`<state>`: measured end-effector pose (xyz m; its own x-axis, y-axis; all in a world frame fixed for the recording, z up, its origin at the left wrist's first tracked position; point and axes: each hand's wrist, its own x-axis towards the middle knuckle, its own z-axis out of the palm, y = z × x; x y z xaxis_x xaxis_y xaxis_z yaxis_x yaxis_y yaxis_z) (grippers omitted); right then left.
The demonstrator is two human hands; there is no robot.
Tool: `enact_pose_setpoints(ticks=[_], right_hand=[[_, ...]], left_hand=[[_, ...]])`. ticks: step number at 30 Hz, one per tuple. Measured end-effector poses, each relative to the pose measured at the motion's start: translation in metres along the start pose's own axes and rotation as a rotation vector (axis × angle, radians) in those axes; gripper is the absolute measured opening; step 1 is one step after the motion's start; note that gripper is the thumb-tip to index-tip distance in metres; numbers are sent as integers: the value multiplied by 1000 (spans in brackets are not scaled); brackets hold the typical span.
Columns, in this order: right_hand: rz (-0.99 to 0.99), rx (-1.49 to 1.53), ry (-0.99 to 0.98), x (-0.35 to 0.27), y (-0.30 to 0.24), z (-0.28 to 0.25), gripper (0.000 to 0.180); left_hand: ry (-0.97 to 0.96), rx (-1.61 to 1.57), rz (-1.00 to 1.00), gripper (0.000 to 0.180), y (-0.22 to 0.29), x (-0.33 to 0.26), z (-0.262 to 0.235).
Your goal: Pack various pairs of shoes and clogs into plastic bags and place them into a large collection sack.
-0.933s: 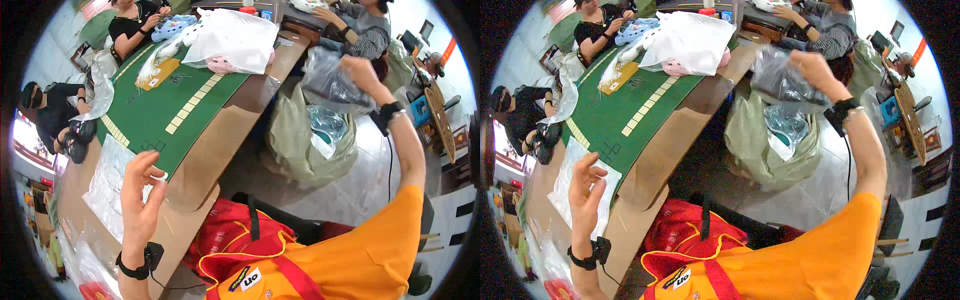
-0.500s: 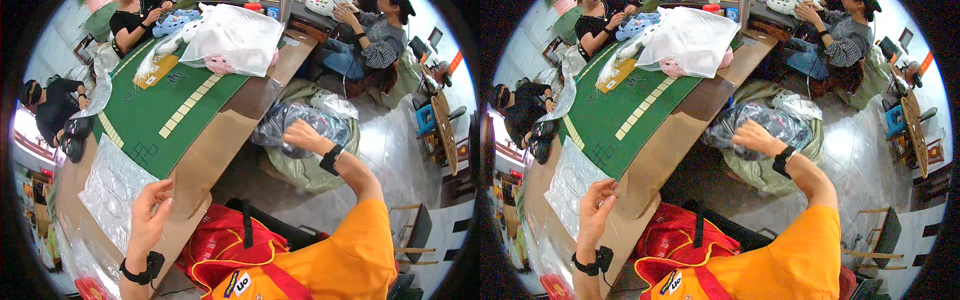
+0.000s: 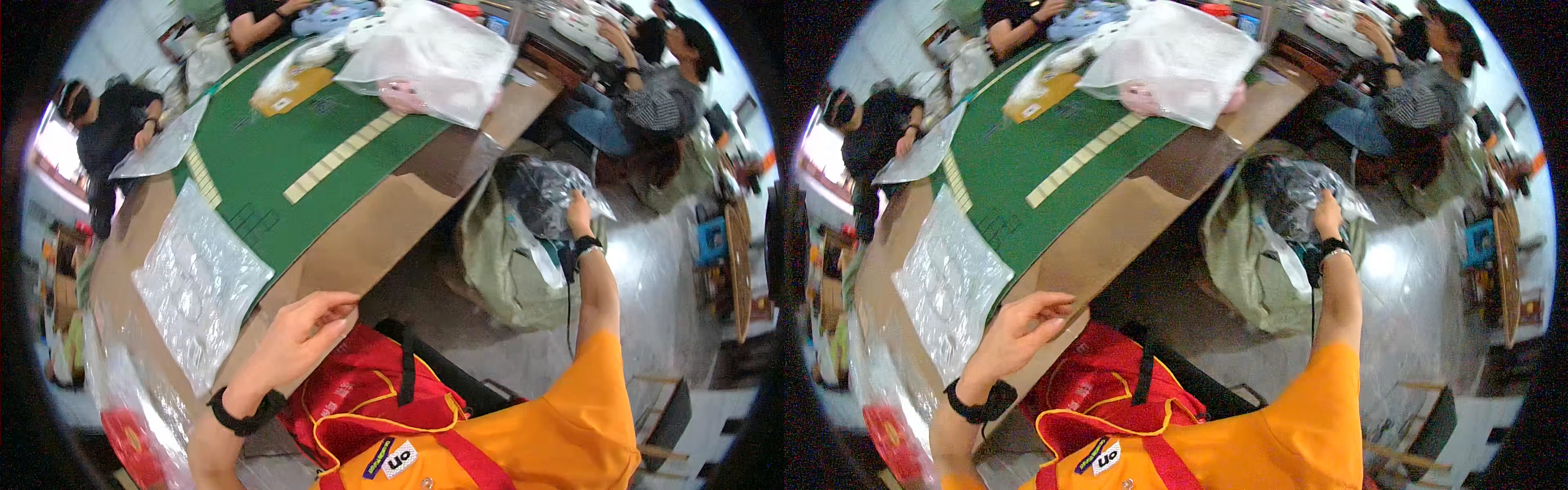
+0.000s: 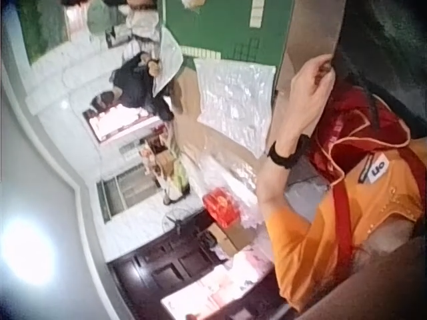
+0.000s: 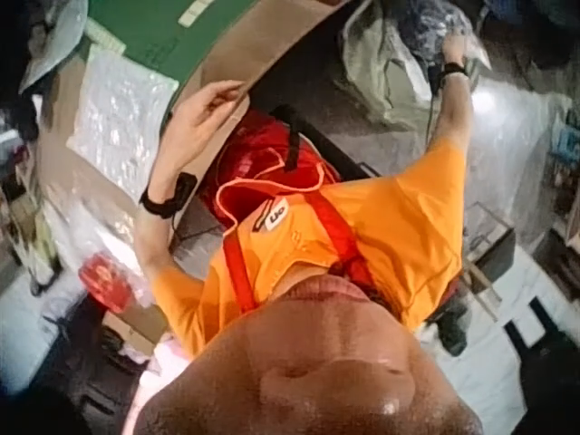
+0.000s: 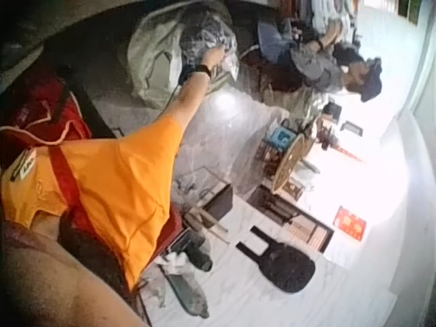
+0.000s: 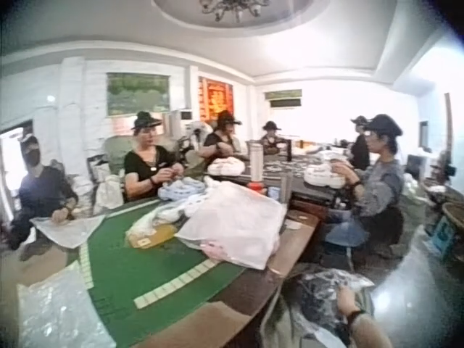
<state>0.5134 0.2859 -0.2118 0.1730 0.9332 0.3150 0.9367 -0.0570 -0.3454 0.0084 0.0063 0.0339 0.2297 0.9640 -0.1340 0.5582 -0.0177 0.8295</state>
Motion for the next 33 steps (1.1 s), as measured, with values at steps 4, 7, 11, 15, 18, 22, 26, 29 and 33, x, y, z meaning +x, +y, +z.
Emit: enact_pose_setpoints(ticks=[4, 7, 11, 15, 18, 22, 26, 29, 33], right_hand=[[47, 91, -200, -14, -56, 46, 29], [-278, 7, 147, -21, 38, 80, 32], [-46, -86, -513, -11, -20, 28, 72], [-399, -463, -488, -16, -56, -23, 58], [-220, -332, -460, -23, -99, -50, 60], [-499, -57, -254, -49, -197, -105, 25], [-845, 366, -233, -77, -299, -98, 15], [-1036, 454, -446, -119, -391, -99, 20], [-1461, 518, -646, -158, -472, -81, 19]], left_hand=[[3, 9, 53, 31, -19, -8, -4], [-41, 4, 214, 31, -30, 5, 0], [38, 94, 111, 30, -32, -30, -10], [137, 120, 12, 31, -52, -68, -27], [254, 202, -45, 33, -83, -103, -41], [394, 484, -161, 40, -117, -144, -51], [559, 772, -276, 41, -143, -156, -39], [678, 766, -261, 37, -161, -162, -40], [572, 711, -363, 28, -173, -163, -43]])
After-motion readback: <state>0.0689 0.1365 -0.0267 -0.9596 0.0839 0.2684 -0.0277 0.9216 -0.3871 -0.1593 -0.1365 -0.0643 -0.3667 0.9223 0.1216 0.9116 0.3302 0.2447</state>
